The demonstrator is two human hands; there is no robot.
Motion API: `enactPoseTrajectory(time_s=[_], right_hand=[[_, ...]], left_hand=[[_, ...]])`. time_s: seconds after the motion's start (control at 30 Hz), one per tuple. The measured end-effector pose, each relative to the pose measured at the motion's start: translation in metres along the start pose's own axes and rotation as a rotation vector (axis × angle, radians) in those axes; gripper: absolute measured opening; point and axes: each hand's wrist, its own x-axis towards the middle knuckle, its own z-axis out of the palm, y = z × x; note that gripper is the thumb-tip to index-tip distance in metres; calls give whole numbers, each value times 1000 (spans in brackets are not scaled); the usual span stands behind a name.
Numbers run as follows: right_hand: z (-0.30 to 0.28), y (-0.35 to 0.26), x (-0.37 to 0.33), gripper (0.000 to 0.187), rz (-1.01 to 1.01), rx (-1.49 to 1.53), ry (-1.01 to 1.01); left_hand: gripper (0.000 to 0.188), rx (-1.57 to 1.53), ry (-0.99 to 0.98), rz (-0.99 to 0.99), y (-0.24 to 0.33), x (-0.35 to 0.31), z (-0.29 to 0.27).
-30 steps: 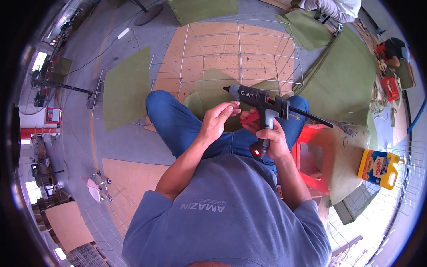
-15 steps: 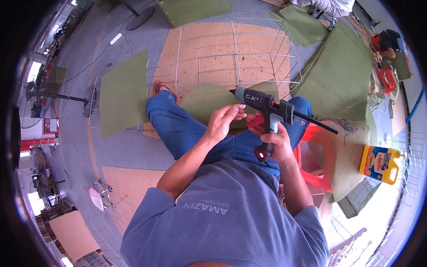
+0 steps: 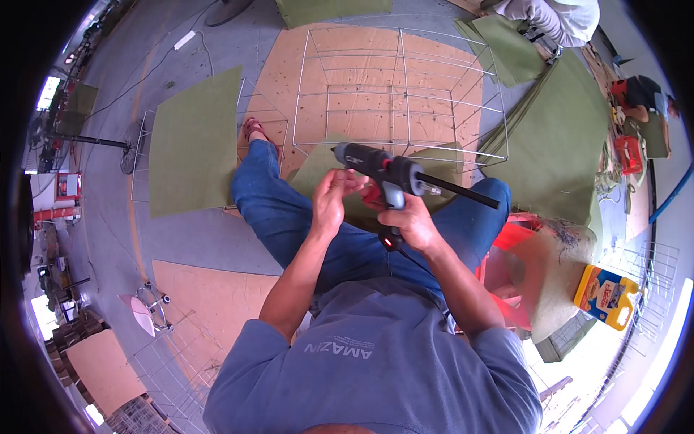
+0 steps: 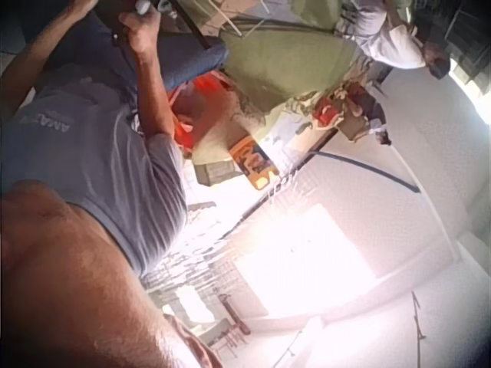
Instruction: Assembling a wire mesh storage basket by gluing a fabric lining onto the metal frame using a hot glue gun.
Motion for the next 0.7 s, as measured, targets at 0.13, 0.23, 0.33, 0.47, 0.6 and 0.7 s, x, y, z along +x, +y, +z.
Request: enactPoseTrajectory(time_s=[0.13, 0.23, 0.33, 0.47, 0.6, 0.7], right_hand=[[12, 0, 36, 53, 25, -231, -43], [27, -15, 45, 49, 91, 2, -42], [55, -52, 62, 54, 29, 123, -88], [111, -105, 106, 42, 8, -120, -183], [92, -83, 103, 46, -73, -487, -223], [66, -31, 90, 48, -147, -448, -149]], left_hand=[[41, -35, 137, 15, -9, 9, -21], [40, -38, 183, 170, -7, 17, -17], [41, -39, 200, 240, 45, 31, -20], [28, 3, 311, 329, 113, 60, -49], [39, 62, 232, 259, 86, 62, -72], [40, 64, 234, 53, 41, 42, -58]])
